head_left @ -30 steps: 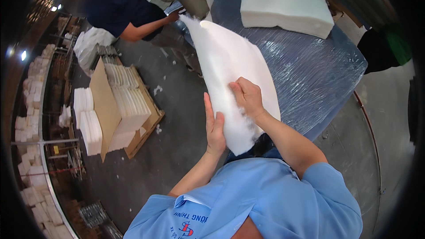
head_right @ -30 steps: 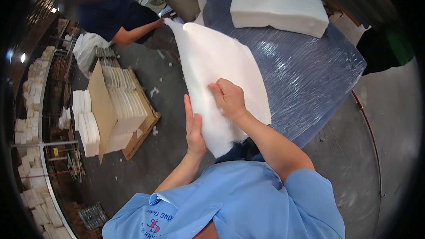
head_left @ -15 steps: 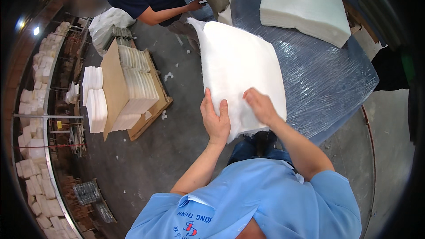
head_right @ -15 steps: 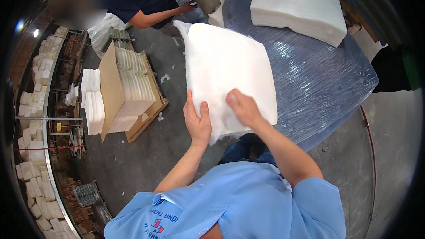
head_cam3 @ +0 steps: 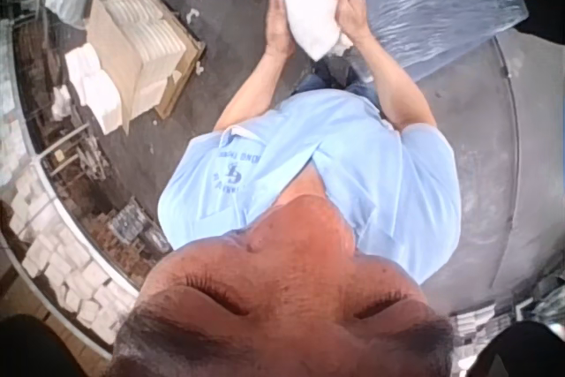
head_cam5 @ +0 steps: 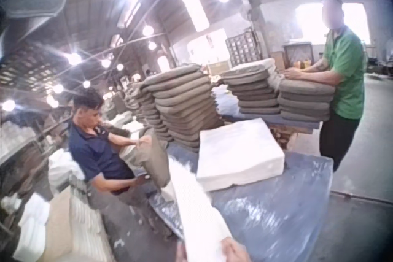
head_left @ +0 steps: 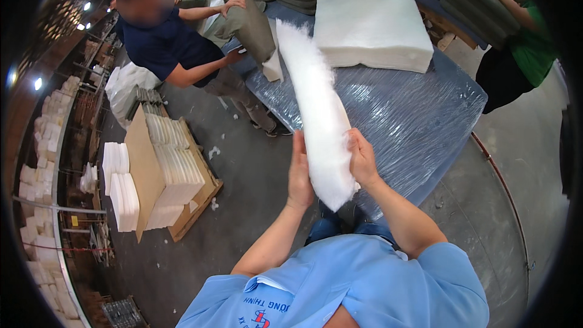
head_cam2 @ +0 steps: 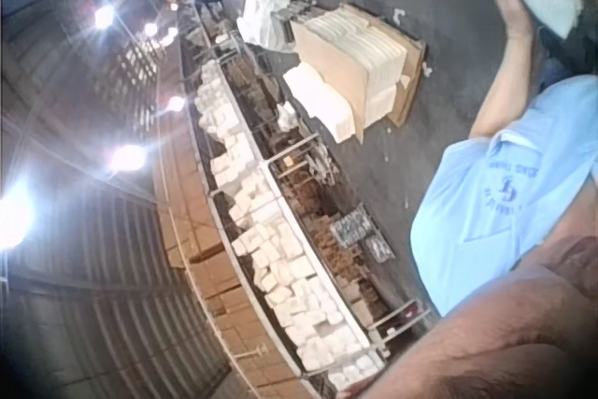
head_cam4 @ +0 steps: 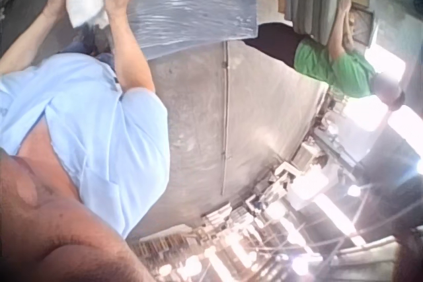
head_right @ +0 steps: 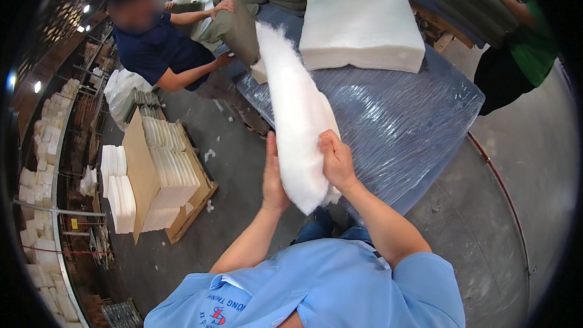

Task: The person removes a rectangular foam pad from a plastic bag and places it on a table. They then repeatedly tear small pieces from the foam pad's edges and surface, fluffing and adjusting the remaining foam while coworkers work nearby.

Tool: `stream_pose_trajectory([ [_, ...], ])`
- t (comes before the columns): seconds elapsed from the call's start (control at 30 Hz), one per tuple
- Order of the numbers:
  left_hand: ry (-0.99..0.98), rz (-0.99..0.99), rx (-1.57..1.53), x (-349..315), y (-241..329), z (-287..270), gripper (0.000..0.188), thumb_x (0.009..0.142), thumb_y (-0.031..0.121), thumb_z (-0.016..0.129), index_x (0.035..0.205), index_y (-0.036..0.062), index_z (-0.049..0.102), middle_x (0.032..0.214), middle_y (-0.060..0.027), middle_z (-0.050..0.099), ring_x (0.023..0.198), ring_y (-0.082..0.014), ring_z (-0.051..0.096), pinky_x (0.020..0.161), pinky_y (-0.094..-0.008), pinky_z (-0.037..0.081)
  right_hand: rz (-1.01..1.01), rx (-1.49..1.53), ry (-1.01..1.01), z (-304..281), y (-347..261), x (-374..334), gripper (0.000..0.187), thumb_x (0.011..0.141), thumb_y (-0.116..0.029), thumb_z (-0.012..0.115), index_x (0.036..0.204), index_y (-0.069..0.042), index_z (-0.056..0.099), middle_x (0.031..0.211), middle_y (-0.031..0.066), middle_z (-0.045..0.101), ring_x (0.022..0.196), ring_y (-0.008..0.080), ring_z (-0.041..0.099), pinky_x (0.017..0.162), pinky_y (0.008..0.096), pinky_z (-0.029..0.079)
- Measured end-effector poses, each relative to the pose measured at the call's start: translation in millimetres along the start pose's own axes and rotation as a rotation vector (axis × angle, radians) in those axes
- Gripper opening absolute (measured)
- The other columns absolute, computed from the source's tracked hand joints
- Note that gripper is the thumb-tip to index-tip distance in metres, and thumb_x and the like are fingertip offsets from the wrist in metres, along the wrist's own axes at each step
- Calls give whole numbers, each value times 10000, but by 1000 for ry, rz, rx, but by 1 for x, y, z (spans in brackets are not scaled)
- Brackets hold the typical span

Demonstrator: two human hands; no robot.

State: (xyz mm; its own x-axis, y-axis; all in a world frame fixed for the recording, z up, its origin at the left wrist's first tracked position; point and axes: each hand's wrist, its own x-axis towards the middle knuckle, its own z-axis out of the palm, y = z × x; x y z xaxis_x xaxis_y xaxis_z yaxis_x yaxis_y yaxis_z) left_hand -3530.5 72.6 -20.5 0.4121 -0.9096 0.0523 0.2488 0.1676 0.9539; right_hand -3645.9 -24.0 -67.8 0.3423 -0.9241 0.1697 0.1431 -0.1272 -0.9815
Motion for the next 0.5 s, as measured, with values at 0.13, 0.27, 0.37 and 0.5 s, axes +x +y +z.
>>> stream_pose_trajectory([
  [0.13,-5,-247,-439,-1,-16,14,670,1108,526,335,1589,60,335,1510,-156,501,1350,-291,547,1122,-415,475,-28,25,90,7,-3,6,218,1079,-196,490,962,-32,573,742,93,543,690,147,506,682,315,463],
  [0.27,-152,-274,-486,27,42,27,726,1088,594,346,1550,36,388,1464,-164,549,1297,-297,595,1079,-436,510,-15,75,50,8,-63,38,215,1074,-172,472,947,-15,545,714,112,505,674,142,495,646,338,445],
  [0.37,-112,-325,-441,44,102,57,775,1064,641,375,1542,31,403,1479,-158,544,1306,-288,588,1096,-449,488,-89,35,69,1,-97,54,246,1087,-190,461,937,-14,545,695,82,491,667,122,473,629,333,427],
  [0.5,-5,-272,-394,57,105,62,785,1063,640,386,1548,22,396,1488,-156,545,1354,-283,550,1153,-442,419,-63,143,58,-2,-103,61,304,1107,-239,447,926,-24,564,726,22,524,703,115,482,655,315,423],
])
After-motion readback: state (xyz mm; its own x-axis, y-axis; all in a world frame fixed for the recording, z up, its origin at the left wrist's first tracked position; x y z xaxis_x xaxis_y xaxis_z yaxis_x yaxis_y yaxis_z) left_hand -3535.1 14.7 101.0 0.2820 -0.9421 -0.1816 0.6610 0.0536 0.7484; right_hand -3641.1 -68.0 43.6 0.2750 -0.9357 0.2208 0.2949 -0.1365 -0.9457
